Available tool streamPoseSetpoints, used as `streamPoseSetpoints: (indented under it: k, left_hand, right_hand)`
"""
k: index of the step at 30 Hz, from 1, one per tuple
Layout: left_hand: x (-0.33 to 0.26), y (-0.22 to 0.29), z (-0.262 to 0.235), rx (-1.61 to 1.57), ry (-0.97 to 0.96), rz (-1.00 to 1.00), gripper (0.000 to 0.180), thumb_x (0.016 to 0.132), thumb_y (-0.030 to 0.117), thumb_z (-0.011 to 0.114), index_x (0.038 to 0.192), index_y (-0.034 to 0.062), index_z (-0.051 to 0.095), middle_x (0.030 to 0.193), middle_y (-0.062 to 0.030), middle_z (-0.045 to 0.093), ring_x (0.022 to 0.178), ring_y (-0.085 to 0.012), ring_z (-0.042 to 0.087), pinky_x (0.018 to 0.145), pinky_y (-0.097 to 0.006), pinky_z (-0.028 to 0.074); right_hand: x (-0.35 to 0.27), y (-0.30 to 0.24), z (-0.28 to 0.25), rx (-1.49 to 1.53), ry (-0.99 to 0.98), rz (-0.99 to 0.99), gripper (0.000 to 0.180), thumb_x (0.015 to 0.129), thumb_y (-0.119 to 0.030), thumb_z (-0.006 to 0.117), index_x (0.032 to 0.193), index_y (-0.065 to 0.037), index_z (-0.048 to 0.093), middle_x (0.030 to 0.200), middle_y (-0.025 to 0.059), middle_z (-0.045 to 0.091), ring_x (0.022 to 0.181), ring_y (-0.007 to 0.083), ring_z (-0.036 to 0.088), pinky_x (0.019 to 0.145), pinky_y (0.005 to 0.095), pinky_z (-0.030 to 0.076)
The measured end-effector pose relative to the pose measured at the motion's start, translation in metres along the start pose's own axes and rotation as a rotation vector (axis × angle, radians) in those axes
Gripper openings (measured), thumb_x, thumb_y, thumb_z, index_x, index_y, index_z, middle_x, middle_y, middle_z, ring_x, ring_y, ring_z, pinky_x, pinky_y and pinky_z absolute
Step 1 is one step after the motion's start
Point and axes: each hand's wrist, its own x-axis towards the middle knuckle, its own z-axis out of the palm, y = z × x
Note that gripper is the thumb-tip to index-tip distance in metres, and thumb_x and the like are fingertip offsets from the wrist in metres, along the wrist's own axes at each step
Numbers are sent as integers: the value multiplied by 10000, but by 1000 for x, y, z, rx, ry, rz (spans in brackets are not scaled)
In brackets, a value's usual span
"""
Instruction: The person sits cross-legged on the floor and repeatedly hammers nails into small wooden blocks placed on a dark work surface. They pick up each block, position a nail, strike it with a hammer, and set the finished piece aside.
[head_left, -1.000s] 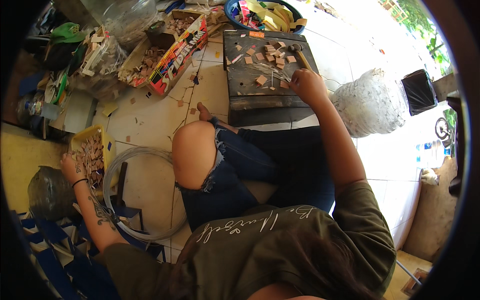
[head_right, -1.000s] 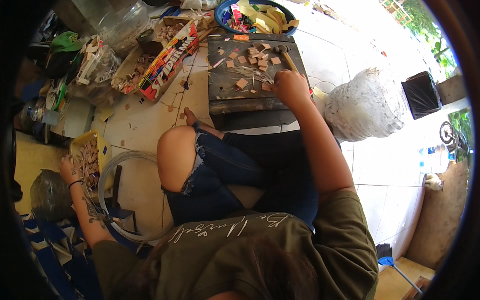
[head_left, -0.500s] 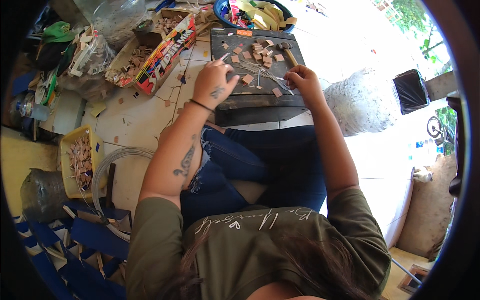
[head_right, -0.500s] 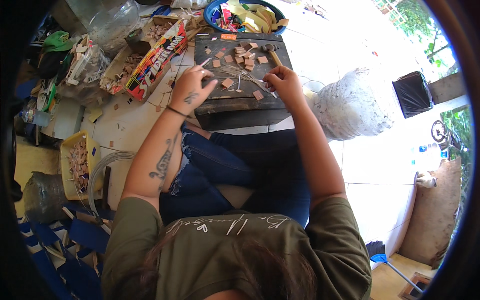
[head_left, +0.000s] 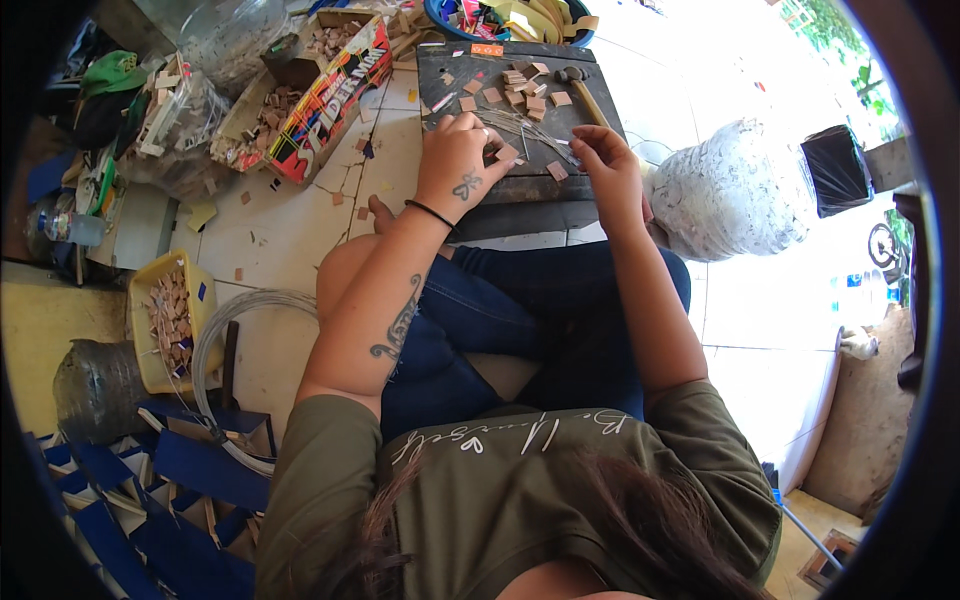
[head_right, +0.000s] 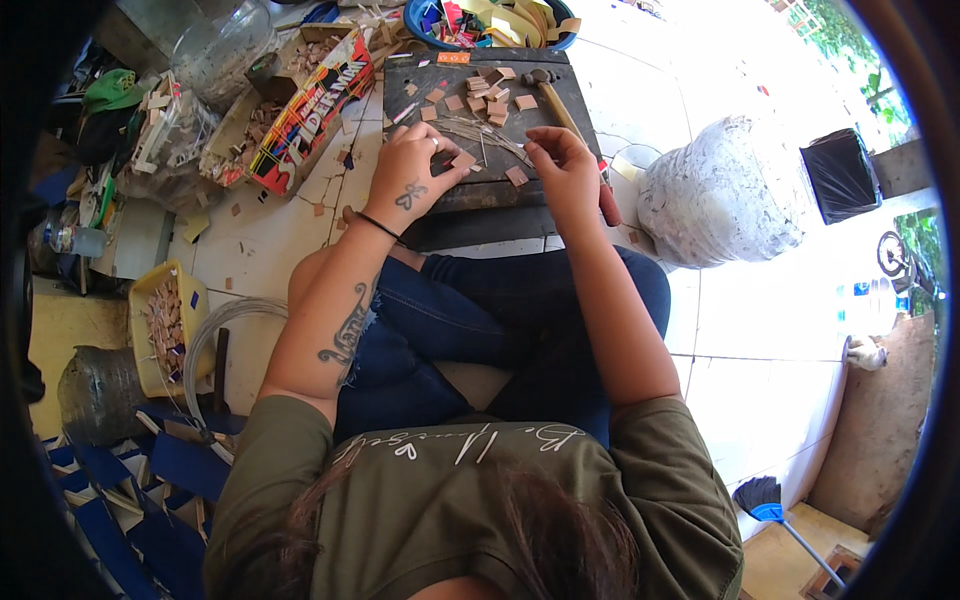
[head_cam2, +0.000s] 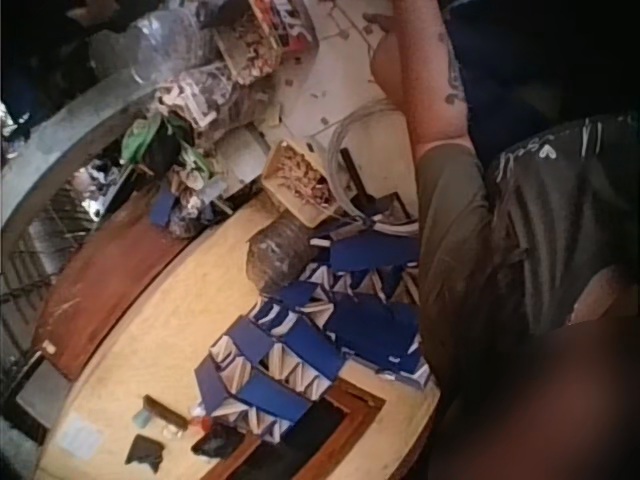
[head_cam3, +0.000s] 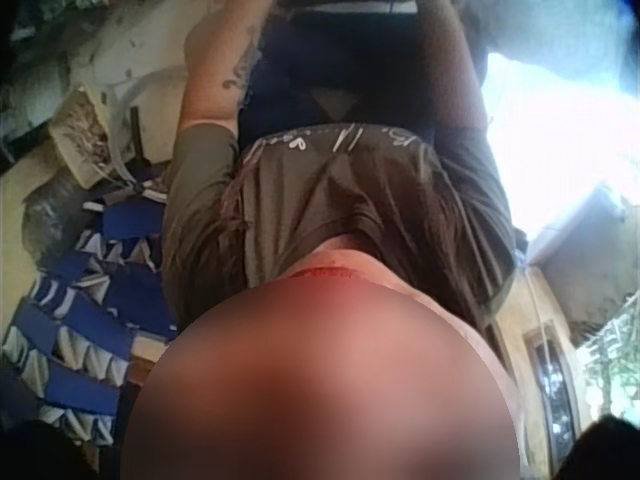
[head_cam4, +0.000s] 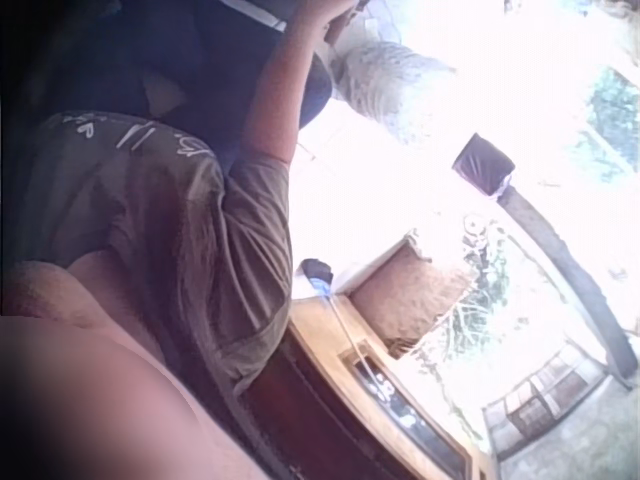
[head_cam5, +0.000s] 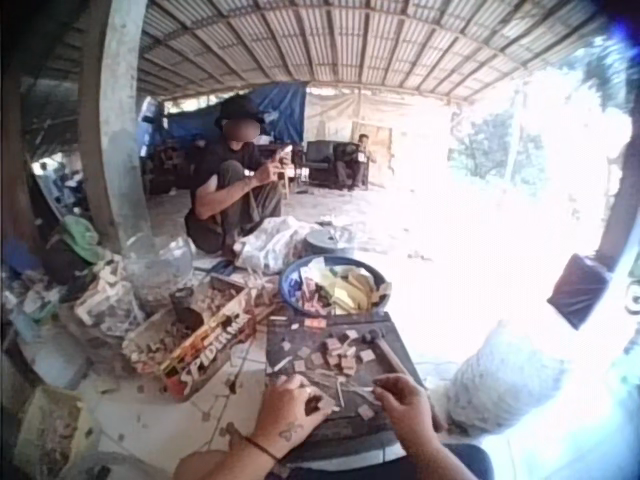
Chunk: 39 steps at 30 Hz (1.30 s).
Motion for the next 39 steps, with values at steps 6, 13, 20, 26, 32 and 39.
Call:
streamPoseSetpoints:
  k: [6,13,20,26,32,39]
  left_hand:
    - [-10,13,3,-499,-40,-164,159,715,76,724,855,52,653,811,-75,648,804,-273,628,760,-370,480]
    - [-32,21,14,-273,119,16,151,742,99,705,882,106,649,796,-36,654,803,-240,594,811,-378,424]
    - [-33,20,18,-141,168,126,105,750,125,709,850,132,677,807,-9,664,861,-223,574,864,-377,391]
    - [-32,15,20,-190,119,73,102,735,167,741,818,123,703,807,-1,671,884,-213,583,870,-369,392]
    - [-31,13,20,-207,111,47,119,724,187,759,811,114,723,802,-12,674,900,-209,594,866,-364,398]
    - [-32,13,21,-200,119,50,115,725,184,758,811,115,724,805,-11,677,900,-206,596,871,-367,396]
  right_hand:
    - [-15,2,4,-428,-128,-252,105,824,-62,681,913,-10,661,812,41,678,718,107,621,661,257,487]
    - [-16,-7,6,-266,-60,-166,103,829,-82,701,888,-2,673,788,42,695,737,86,648,689,234,497]
    - [-24,-19,12,-268,-114,-239,91,820,-67,705,866,2,667,773,48,689,728,90,646,687,247,501]
    - [-25,-20,18,-357,-164,-317,105,792,-57,711,863,5,664,771,85,685,712,132,658,678,264,507]
    - [-24,-20,19,-436,-190,-350,115,783,-64,709,866,3,666,793,117,687,716,183,675,675,286,514]
    - [-24,-23,20,-475,-201,-376,101,783,-76,698,849,-7,663,785,115,678,711,213,670,659,307,514]
